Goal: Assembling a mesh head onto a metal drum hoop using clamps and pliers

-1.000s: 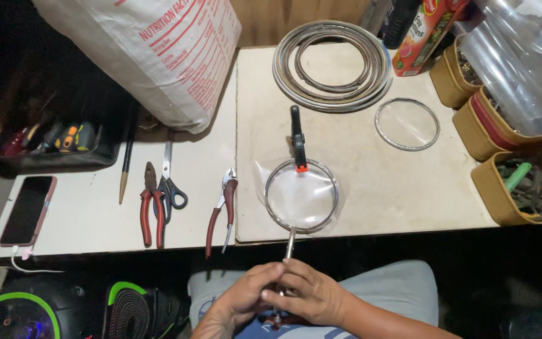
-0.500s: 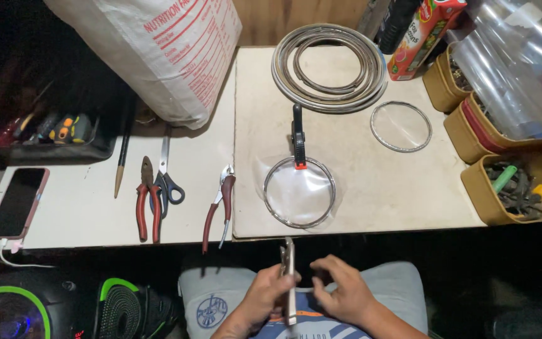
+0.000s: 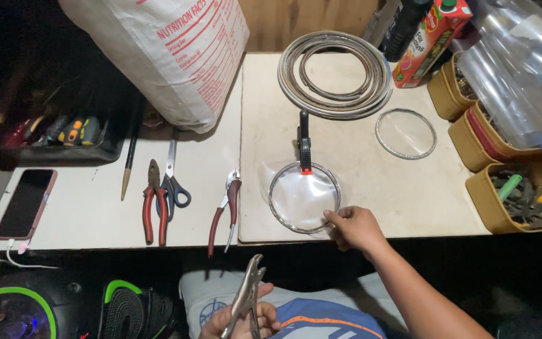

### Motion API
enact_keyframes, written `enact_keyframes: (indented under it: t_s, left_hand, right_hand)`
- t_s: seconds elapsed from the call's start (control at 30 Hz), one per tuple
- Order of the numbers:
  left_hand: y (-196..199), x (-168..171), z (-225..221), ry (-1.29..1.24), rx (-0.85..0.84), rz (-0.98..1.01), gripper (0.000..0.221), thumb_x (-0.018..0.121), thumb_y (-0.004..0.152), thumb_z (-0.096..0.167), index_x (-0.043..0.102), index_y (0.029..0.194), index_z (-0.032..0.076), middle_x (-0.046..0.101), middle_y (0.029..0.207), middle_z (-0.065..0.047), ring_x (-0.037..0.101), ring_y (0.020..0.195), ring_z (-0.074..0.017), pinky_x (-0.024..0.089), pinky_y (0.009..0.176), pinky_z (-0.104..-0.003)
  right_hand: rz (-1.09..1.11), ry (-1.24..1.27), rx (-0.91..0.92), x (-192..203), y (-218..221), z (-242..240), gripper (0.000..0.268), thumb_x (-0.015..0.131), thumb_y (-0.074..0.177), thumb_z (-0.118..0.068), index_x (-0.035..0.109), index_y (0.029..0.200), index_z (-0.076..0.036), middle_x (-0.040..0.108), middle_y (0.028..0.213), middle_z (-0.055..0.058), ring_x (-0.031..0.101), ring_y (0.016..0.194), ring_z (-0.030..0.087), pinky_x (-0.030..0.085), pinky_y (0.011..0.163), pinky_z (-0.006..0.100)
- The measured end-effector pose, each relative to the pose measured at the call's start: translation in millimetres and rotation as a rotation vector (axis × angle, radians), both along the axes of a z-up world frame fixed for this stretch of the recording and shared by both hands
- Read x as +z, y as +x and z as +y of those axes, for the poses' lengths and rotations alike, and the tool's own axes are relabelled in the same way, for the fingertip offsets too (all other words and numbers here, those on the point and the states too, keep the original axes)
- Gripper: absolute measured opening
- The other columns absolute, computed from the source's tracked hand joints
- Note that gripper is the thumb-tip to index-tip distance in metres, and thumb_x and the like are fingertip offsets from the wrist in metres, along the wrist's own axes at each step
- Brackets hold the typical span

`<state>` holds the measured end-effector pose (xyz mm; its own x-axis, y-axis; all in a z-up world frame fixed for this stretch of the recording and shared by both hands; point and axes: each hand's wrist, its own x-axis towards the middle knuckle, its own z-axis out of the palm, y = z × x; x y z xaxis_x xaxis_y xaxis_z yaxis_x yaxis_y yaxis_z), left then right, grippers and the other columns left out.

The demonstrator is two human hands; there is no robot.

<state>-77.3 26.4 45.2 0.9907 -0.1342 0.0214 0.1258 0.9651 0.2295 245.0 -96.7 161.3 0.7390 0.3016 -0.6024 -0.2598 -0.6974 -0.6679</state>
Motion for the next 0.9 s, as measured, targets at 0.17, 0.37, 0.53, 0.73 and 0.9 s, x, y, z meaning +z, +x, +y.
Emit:
enact_keyframes:
  t_s: [0.17,0.37,0.53,0.73,0.9]
  left_hand:
    - [-18,-27,4,-0.072,-0.027,0.013,0.098,0.075,0.087,0.031,0.016,0.164,0.016,0.049,0.141,-0.019,0.046,0.142,-0.0387,0.04,0.121,-0.05]
    - [-32,-59,-1,-0.138,0.044,-0.193,0.1,0.072,0.095,0.033,0.001,0.165,0.025,0.039,0.151,-0.024,0.039,0.147,-0.0418,0.037,0.123,-0.047]
    - [-43,-62,5,-0.115,0.036,-0.097,0.1,0.072,0.096,0.021,0.001,0.165,0.027,0.04,0.149,-0.026,0.039,0.147,-0.0457,0.036,0.123,-0.051]
    - [-42,-38,5,-0.099,0.062,0.02,0.096,0.067,0.09,0.023,0.005,0.163,0.029,0.05,0.141,-0.022,0.048,0.141,-0.0429,0.04,0.119,-0.052]
    - [-46,-32,8,-0.03,0.045,0.157,0.096,0.065,0.088,0.027,0.005,0.163,0.027,0.053,0.137,-0.02,0.051,0.139,-0.0408,0.042,0.118,-0.051]
  right_hand:
    - [-0.045,0.157,0.015,-40,17,1,0.021,0.077,0.088,-0.013,0.058,0.083,-0.005,0.063,0.067,0.011,0.055,0.053,0.021,0.045,0.045,0.034]
    - [0.123,0.392,-0.303,-22,0,22,0.023,0.072,0.087,-0.002,0.05,0.091,-0.003,0.053,0.075,0.014,0.067,0.059,0.032,0.062,0.051,0.044]
    - [0.224,0.549,-0.302,-47,-4,20,0.037,0.072,0.084,0.005,0.056,0.117,0.002,0.06,0.087,0.014,0.06,0.071,0.025,0.064,0.061,0.044]
    - [0.002,0.598,-0.183,-53,-11,12,0.04,0.079,0.08,0.001,0.064,0.117,-0.005,0.065,0.09,0.01,0.066,0.076,0.022,0.06,0.068,0.038]
    - [-0.413,0.435,0.055,-58,-12,-2,0.035,0.081,0.084,-0.017,0.073,0.118,-0.014,0.07,0.085,-0.005,0.052,0.066,0.007,0.047,0.068,0.021]
